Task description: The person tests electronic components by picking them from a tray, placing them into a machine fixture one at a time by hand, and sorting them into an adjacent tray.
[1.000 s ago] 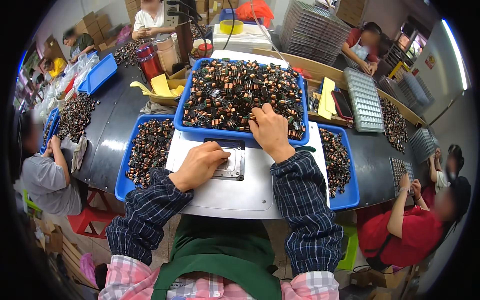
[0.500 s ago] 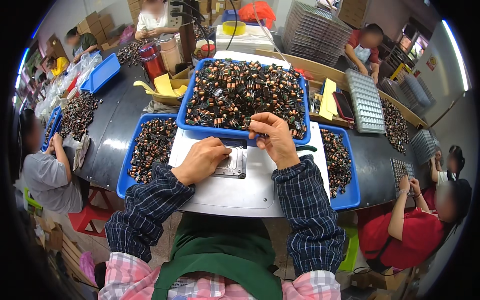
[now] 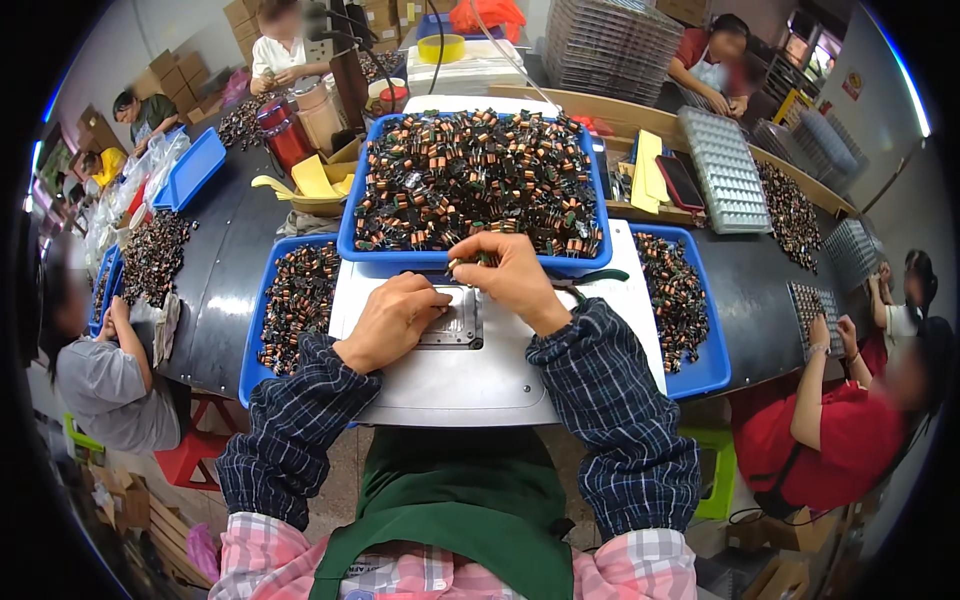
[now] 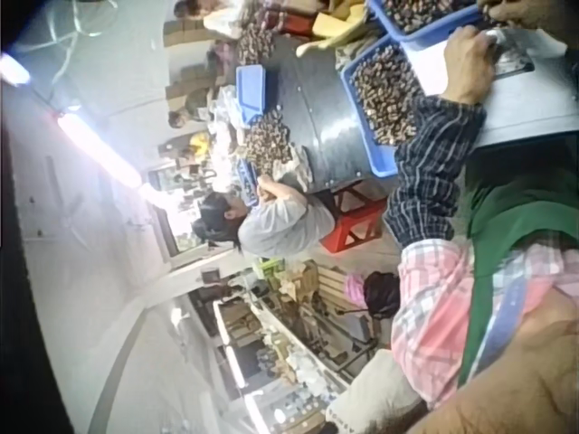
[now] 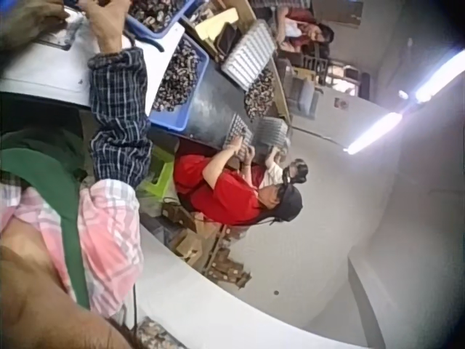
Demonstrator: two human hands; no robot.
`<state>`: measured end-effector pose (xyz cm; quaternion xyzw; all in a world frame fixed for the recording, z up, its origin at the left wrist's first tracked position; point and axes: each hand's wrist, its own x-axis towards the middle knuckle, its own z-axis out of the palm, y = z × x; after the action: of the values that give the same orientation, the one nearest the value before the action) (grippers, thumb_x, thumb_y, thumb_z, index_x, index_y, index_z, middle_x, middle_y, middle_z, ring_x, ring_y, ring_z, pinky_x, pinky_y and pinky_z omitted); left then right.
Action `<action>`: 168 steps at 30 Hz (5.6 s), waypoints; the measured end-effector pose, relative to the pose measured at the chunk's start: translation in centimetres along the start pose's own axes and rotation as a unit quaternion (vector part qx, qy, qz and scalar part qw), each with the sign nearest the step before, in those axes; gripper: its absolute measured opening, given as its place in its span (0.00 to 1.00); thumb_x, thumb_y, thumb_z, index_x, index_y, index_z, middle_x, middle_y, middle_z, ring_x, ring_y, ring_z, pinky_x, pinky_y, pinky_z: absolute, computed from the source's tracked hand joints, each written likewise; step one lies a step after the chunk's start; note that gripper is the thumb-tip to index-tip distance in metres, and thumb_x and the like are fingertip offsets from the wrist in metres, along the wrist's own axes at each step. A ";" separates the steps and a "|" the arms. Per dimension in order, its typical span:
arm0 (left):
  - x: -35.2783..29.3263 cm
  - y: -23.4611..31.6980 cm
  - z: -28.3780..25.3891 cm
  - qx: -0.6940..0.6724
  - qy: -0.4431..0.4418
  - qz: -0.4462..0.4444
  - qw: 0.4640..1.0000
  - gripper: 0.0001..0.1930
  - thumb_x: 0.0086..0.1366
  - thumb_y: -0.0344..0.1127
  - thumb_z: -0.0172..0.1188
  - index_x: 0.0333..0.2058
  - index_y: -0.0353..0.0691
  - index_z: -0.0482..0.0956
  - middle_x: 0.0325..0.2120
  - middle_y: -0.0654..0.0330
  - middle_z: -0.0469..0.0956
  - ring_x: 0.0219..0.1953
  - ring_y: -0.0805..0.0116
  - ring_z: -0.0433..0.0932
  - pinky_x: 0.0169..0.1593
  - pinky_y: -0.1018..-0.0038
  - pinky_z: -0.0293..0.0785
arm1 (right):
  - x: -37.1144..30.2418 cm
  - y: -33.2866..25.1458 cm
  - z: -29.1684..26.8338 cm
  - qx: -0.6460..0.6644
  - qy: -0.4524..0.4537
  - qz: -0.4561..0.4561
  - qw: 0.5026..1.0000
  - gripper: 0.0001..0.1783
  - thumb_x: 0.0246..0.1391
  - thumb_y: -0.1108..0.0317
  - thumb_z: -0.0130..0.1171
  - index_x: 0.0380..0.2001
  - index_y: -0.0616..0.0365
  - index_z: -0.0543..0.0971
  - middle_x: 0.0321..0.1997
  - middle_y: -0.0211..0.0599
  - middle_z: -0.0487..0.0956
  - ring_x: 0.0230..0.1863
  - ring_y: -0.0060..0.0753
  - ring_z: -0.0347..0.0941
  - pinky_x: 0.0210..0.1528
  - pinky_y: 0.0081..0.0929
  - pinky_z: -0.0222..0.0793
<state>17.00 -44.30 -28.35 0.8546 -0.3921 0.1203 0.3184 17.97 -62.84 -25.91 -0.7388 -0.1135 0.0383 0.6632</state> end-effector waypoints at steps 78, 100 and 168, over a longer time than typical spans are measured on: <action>-0.3 -0.5 0.8 0.005 0.011 -0.039 0.999 0.05 0.49 0.30 0.59 0.27 0.39 0.75 0.25 0.58 0.70 0.31 0.57 0.71 0.35 0.65 0.68 | 1.1 -1.3 -1.1 -0.021 0.018 0.028 0.999 0.09 0.43 0.75 0.59 0.31 0.65 0.75 0.20 0.31 0.73 0.17 0.14 0.66 0.14 0.11 0.58; -7.3 -7.4 -4.0 0.030 0.252 -0.256 0.933 0.12 0.49 0.22 0.57 0.35 0.33 0.75 0.28 0.59 0.74 0.31 0.71 0.74 0.36 0.78 0.69 | -0.9 2.0 2.5 -0.334 -0.062 -0.207 0.917 0.08 0.42 0.74 0.59 0.29 0.61 0.77 0.29 0.39 0.76 0.28 0.37 0.74 0.30 0.26 0.70; -0.9 -1.3 -0.9 -0.273 0.146 -0.219 0.925 0.09 0.52 0.24 0.58 0.35 0.35 0.77 0.28 0.62 0.75 0.31 0.75 0.75 0.36 0.82 0.71 | -0.2 2.3 2.9 -0.384 -0.104 -0.209 0.893 0.06 0.44 0.67 0.55 0.23 0.58 0.74 0.27 0.40 0.70 0.29 0.48 0.70 0.30 0.42 0.67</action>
<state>17.46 -42.53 -28.62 0.7724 -0.1617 0.0596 0.6114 17.39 -60.27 -28.55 -0.8870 -0.3395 -0.0713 0.3047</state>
